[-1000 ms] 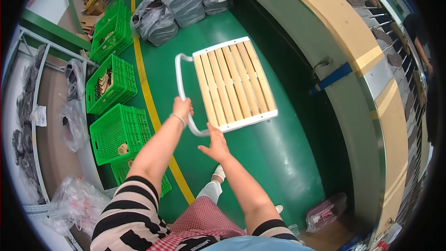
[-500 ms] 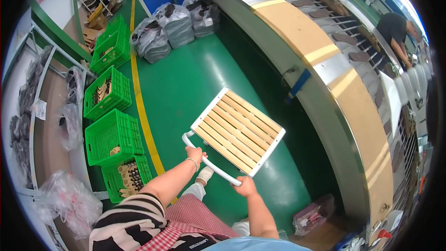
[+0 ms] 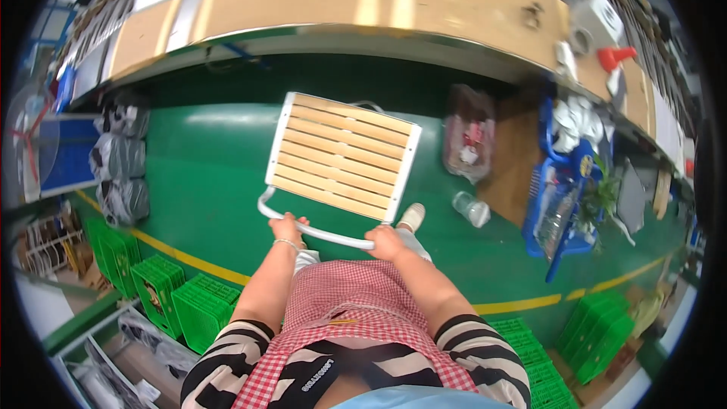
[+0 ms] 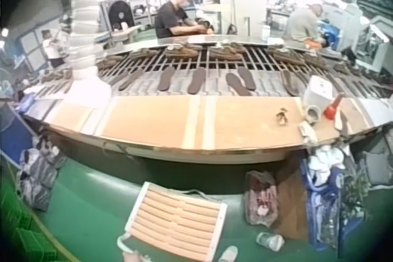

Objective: Apply glue or cement to shoe soles using a brush at a conveyor station.

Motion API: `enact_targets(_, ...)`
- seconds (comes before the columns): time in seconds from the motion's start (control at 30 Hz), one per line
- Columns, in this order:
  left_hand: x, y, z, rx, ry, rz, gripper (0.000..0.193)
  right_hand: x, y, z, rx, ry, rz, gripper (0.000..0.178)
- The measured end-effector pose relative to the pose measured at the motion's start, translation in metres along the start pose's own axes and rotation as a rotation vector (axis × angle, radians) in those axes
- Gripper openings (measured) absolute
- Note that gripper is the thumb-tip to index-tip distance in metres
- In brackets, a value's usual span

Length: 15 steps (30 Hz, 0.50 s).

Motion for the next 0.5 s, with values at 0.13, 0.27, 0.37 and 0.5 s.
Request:
enact_targets(0.13, 0.008, -0.003, -0.003, 0.164, -0.045, -0.091, 0.027, -0.031, -0.012, -0.001, 0.076, 0.111, -0.030, 0.023)
enact_targets(0.27, 0.013, -0.008, -0.021, 0.269, -0.083, -0.142, 0.034, -0.070, -0.059, 0.005, 0.116, 0.126, -0.226, 0.031)
enact_targets(0.37, 0.020, -0.022, -0.015, 0.280, -0.076, -0.175, 0.044, -0.129, -0.093, -0.012, 0.144, 0.285, -0.133, 0.034)
enact_targets(0.5, 0.015, -0.028, -0.001, 0.273, -0.004, -0.169, 0.048, -0.220, -0.129, -0.044, 0.056, 0.455, -0.072, 0.033)
Point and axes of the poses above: each hand's wrist, its own x-axis towards the middle knuckle, its own y-axis out of the palm, z = x × y, the point moved 5 cm from there along x, towards the middle knuckle, and after that the axes turned 8 degrees about -z, right-handed, at the moved point
